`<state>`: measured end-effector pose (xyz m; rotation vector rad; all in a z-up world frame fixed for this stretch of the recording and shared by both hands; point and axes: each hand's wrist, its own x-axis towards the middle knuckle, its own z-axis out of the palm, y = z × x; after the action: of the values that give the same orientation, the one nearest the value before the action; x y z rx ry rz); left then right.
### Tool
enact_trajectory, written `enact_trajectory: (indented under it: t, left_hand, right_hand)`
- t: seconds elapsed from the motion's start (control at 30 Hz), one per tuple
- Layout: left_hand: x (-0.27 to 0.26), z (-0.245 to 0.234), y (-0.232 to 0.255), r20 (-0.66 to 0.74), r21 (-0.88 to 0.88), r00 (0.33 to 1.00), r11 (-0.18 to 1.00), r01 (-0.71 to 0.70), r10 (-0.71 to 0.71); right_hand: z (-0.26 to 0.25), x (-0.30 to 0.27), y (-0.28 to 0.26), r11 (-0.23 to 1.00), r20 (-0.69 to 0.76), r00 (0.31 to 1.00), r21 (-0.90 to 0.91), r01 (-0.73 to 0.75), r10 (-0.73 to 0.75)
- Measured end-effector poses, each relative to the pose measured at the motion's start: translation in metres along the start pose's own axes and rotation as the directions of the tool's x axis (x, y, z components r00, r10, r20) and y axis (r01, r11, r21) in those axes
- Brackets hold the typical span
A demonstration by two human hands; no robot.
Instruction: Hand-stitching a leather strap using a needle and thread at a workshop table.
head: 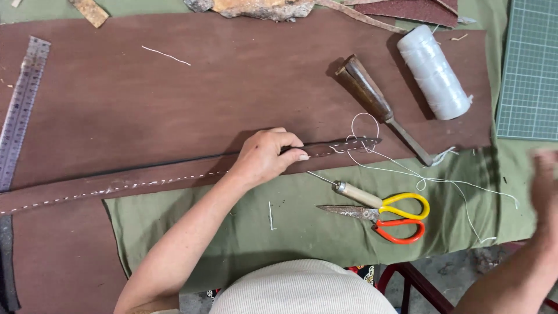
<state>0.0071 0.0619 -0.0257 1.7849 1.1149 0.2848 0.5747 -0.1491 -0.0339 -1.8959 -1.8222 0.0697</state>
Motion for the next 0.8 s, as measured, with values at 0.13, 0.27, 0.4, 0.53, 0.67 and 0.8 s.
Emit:
enact_trajectory:
  t: [0.13, 0.27, 0.4, 0.53, 0.67, 0.8]
  left_hand:
    - [0.002, -0.008, 0.009, 0.047, -0.098, 0.993, 0.989, 0.113, -0.109]
    - [-0.002, -0.005, -0.002, 0.014, -0.099, 1.000, 0.995, -0.025, 0.026]
    - [-0.003, -0.006, 0.000, 0.009, -0.084, 1.000, 0.996, -0.010, 0.011]
    - [-0.004, -0.009, 0.006, 0.041, -0.081, 0.999, 0.997, 0.007, -0.003]
    - [-0.006, -0.009, 0.018, 0.081, 0.035, 0.995, 0.998, 0.060, -0.062]
    - [-0.001, -0.005, 0.023, 0.069, 0.062, 0.996, 0.996, 0.057, -0.061]
  right_hand:
    - [0.035, 0.070, -0.178, 0.984, 0.083, 0.983, 0.058, -0.168, 0.163]
    - [0.088, 0.107, -0.305, 0.849, 0.313, 0.946, 0.476, -0.229, 0.080]
    - [0.127, 0.128, -0.322, 0.823, 0.485, 0.874, 0.509, -0.253, -0.031]
    - [0.139, 0.135, -0.319, 0.769, 0.648, 0.761, 0.470, -0.432, 0.031]
    - [0.163, 0.126, -0.305, 0.757, 0.644, 0.762, 0.462, -0.461, 0.071]
    - [0.162, 0.132, -0.307, 0.767, 0.653, 0.754, 0.448, -0.459, 0.070]
